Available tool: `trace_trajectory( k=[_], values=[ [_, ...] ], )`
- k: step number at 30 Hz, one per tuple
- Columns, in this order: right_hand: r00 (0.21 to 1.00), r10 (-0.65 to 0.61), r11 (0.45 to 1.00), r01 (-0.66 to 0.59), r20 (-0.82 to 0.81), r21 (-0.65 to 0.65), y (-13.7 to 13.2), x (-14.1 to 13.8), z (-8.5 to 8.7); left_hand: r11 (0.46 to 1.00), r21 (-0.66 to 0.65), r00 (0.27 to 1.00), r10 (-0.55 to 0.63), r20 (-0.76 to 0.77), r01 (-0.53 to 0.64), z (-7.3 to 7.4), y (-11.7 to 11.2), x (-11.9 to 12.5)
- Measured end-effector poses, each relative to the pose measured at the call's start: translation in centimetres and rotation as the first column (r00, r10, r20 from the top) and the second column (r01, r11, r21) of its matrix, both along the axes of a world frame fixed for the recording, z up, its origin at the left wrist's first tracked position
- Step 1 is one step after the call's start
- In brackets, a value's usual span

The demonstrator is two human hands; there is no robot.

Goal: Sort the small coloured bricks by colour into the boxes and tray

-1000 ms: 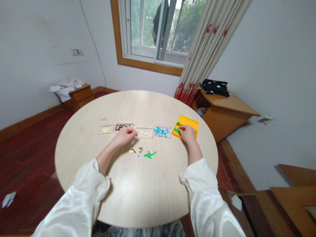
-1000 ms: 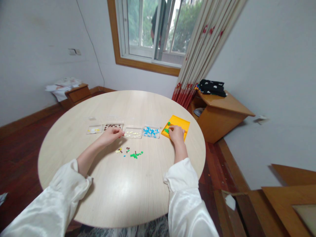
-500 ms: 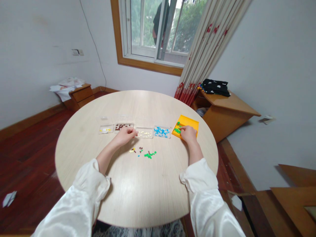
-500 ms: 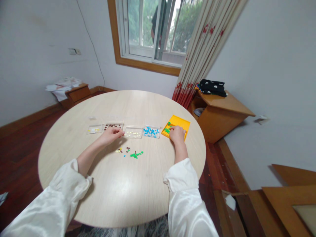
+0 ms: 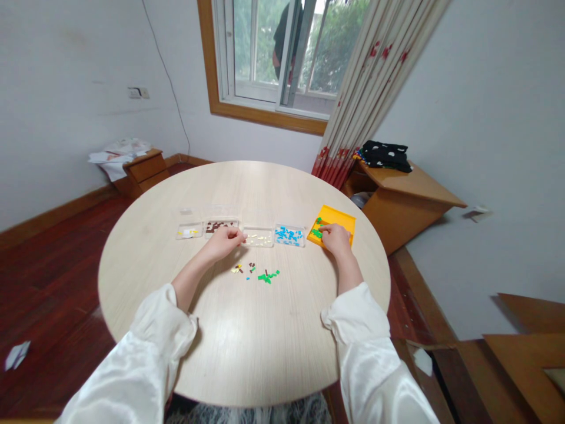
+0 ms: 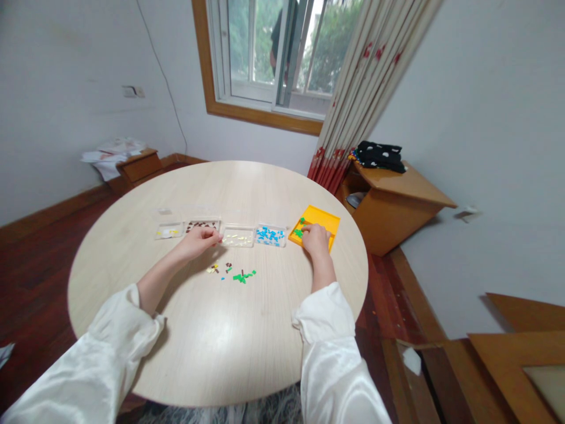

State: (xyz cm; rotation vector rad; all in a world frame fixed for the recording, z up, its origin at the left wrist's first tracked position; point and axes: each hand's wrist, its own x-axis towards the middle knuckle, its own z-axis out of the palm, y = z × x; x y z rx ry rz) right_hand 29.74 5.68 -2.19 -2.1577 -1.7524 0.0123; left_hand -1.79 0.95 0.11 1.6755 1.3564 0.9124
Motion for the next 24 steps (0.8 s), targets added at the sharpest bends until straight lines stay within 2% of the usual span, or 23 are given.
trace_trajectory(
  k=[9, 17, 24],
  values=[
    [0.999, -0.038, 0.999, 0.038, -0.001, -0.022, 0.1, 0.03, -0.28, 1.0, 0.005, 1.0, 0.001, -0.006, -0.001, -0.16, 0.09, -0.03],
    [1.0, 0.016, 1.0, -0.016, -0.013, 0.017, 0.21, 0.17, -0.34, 1.0, -0.006, 1.0, 0.006, 0.003, -0.006, 0.09, -0.02, 0.1],
    [1.0, -0.005, 1.0, 0.004, -0.011, -0.01, 0.12, 0.05, -0.29, 1.0, -0.009, 1.0, 0.011, 0.001, -0.011, 0.03, 0.02, 0.12]
  ],
)
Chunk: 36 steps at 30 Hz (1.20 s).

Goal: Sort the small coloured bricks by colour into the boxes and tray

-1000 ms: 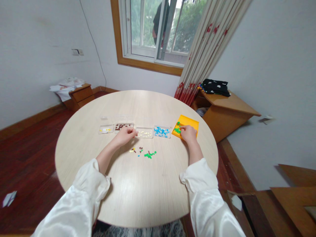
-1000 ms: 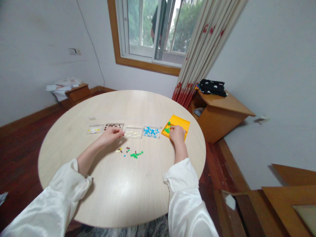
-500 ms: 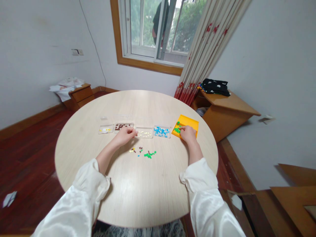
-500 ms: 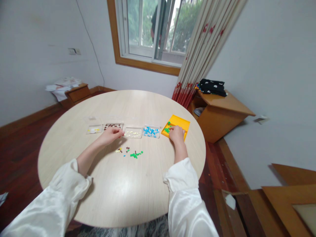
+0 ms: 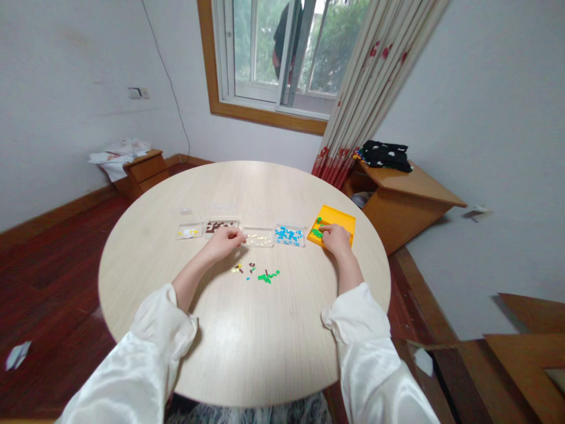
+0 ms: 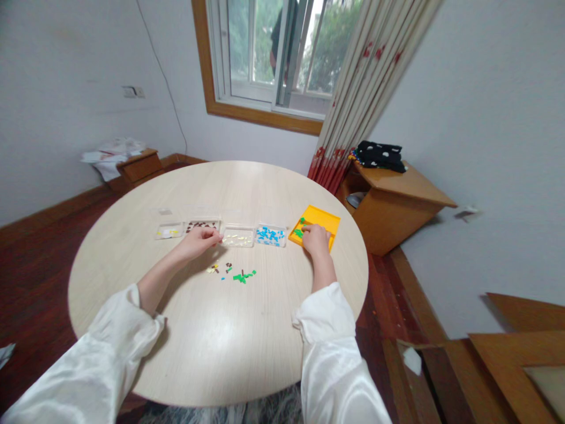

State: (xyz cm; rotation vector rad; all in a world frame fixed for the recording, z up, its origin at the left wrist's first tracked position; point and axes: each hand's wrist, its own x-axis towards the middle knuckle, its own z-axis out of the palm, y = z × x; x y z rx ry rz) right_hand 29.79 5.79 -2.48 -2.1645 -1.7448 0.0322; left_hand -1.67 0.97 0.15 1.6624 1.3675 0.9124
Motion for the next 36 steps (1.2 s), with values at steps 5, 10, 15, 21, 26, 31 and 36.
trace_trajectory(
  k=[5, 10, 15, 21, 26, 31, 36],
  values=[
    [1.0, -0.008, 1.0, 0.008, -0.012, -0.015, 0.08, 0.03, 0.06, 1.0, -0.008, 1.0, -0.004, 0.004, 0.004, 0.36, -0.18, 0.08],
    [1.0, 0.016, 1.0, -0.016, -0.003, -0.024, 0.04, -0.03, 0.1, 1.0, 0.001, 1.0, 0.004, 0.0, -0.004, 0.43, -0.29, 0.13],
    [1.0, 0.024, 0.999, -0.023, 0.01, -0.05, 0.15, 0.0, 0.01, 1.0, -0.006, 1.0, 0.003, 0.004, -0.003, 0.27, -0.22, 0.11],
    [1.0, 0.025, 0.999, -0.025, 0.018, -0.03, 0.09, 0.06, 0.04, 1.0, -0.015, 1.0, 0.003, 0.014, -0.002, 0.26, -0.23, 0.12],
    [1.0, 0.022, 1.0, -0.022, -0.011, 0.008, -0.01, 0.05, 0.18, 1.0, 0.003, 1.0, -0.003, 0.011, 0.003, 0.0, -0.1, 0.03],
    [0.999, 0.024, 0.998, -0.022, -0.025, 0.064, 0.09, 0.2, -0.14, 1.0, 0.01, 1.0, -0.007, 0.006, 0.007, -0.25, 0.05, -0.05],
    [0.996, 0.054, 0.982, -0.04, -0.074, 0.183, 0.09, 0.31, -0.14, 1.0, 0.017, 1.0, -0.008, 0.003, 0.008, -0.15, 0.13, -0.2]
  ],
)
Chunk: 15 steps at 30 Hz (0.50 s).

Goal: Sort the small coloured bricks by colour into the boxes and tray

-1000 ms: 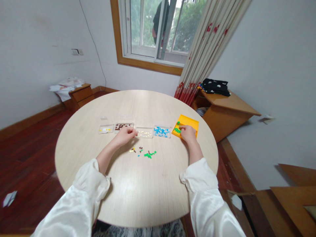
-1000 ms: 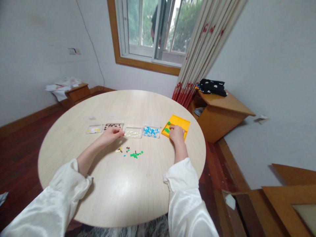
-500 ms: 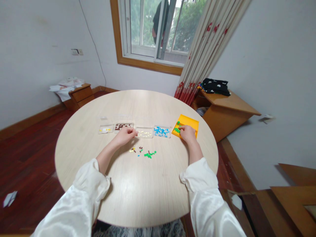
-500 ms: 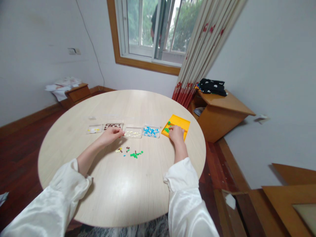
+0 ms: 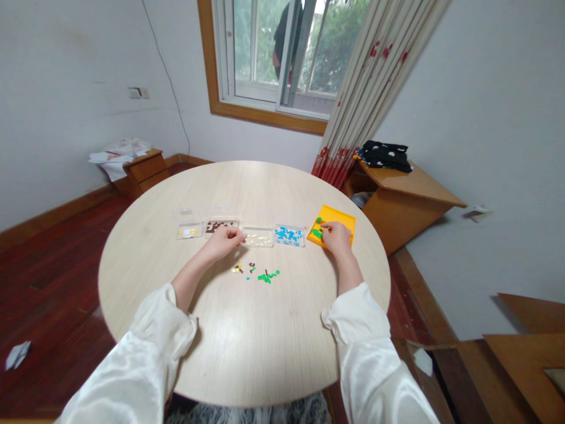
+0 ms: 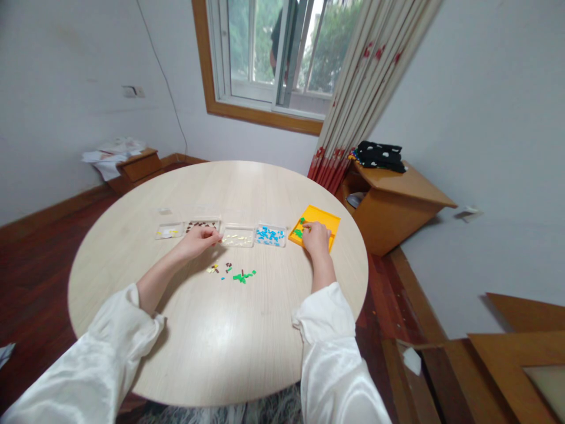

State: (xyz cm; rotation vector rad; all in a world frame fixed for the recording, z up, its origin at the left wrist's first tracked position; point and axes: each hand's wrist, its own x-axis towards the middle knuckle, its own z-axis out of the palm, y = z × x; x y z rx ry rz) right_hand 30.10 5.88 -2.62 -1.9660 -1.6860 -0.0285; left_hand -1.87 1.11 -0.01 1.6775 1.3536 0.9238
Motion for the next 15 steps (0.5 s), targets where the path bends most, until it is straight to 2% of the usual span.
trace_trajectory(
  k=[3, 6, 9, 11, 13, 15],
  values=[
    [0.993, 0.084, 0.989, -0.073, -0.083, 0.126, -0.3, -0.9, 0.8, 1.0, 0.007, 1.0, 0.007, -0.014, -0.007, 0.2, 0.0, -0.2],
    [0.932, 0.313, 0.939, -0.276, -0.18, 0.204, -1.1, -3.3, 1.9, 0.999, 0.027, 0.999, 0.024, -0.028, -0.024, 0.4, 0.0, -0.3],
    [0.784, 0.563, 0.825, -0.552, -0.261, 0.123, -2.7, -6.8, 2.4, 0.999, 0.031, 0.999, 0.031, -0.028, -0.03, 0.5, 0.0, -0.3],
    [0.678, 0.671, 0.717, -0.696, -0.302, 0.029, -3.8, -9.2, 2.4, 0.999, 0.03, 0.999, 0.019, -0.036, -0.018, 0.5, 0.0, -0.3],
    [0.595, 0.737, 0.615, -0.787, -0.32, -0.046, -4.8, -11.2, 2.2, 0.999, 0.035, 0.999, -0.001, -0.045, 0.003, 0.4, 0.1, -0.4],
    [0.539, 0.771, 0.546, -0.834, -0.341, -0.083, -5.5, -12.5, 1.9, 0.999, 0.034, 0.999, -0.018, -0.046, 0.02, 0.2, 0.1, -0.5]
  ],
)
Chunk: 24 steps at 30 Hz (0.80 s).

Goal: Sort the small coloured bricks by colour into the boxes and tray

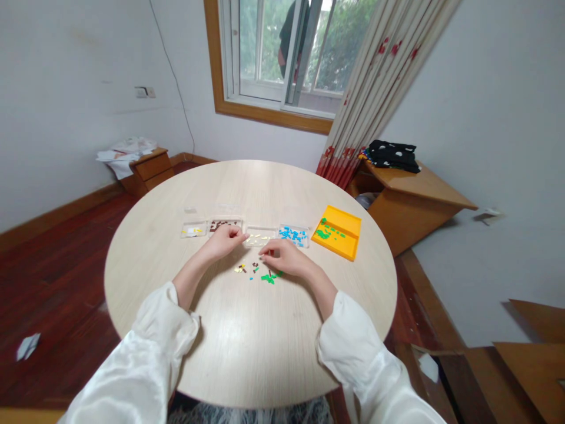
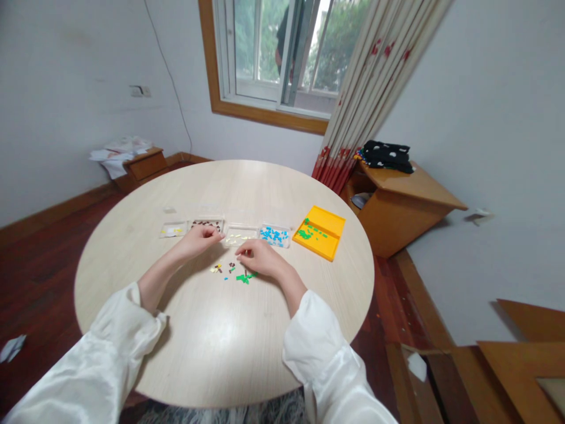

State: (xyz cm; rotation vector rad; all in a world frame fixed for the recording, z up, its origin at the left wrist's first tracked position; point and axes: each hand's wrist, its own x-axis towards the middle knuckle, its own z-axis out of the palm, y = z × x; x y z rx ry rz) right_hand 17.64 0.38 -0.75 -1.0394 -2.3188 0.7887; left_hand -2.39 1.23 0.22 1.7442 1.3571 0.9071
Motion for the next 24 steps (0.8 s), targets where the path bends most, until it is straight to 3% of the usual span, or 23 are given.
trace_trajectory(
  k=[4, 12, 24],
  values=[
    [0.994, 0.112, 0.993, -0.112, 0.014, -0.03, -0.4, -0.8, -0.4, 0.998, -0.04, 0.999, -0.039, -0.009, 0.038, -0.2, -0.1, -0.1],
    [0.986, 0.164, 0.987, -0.163, 0.036, -0.008, -0.1, -0.7, -0.8, 0.992, -0.066, 0.99, -0.111, -0.087, 0.106, -0.3, -0.2, 0.1],
    [0.99, 0.113, 0.993, -0.114, 0.082, 0.017, -0.2, -0.9, -0.8, 0.987, -0.084, 0.984, -0.147, -0.098, 0.139, -1.4, 0.1, 0.1]
  ],
)
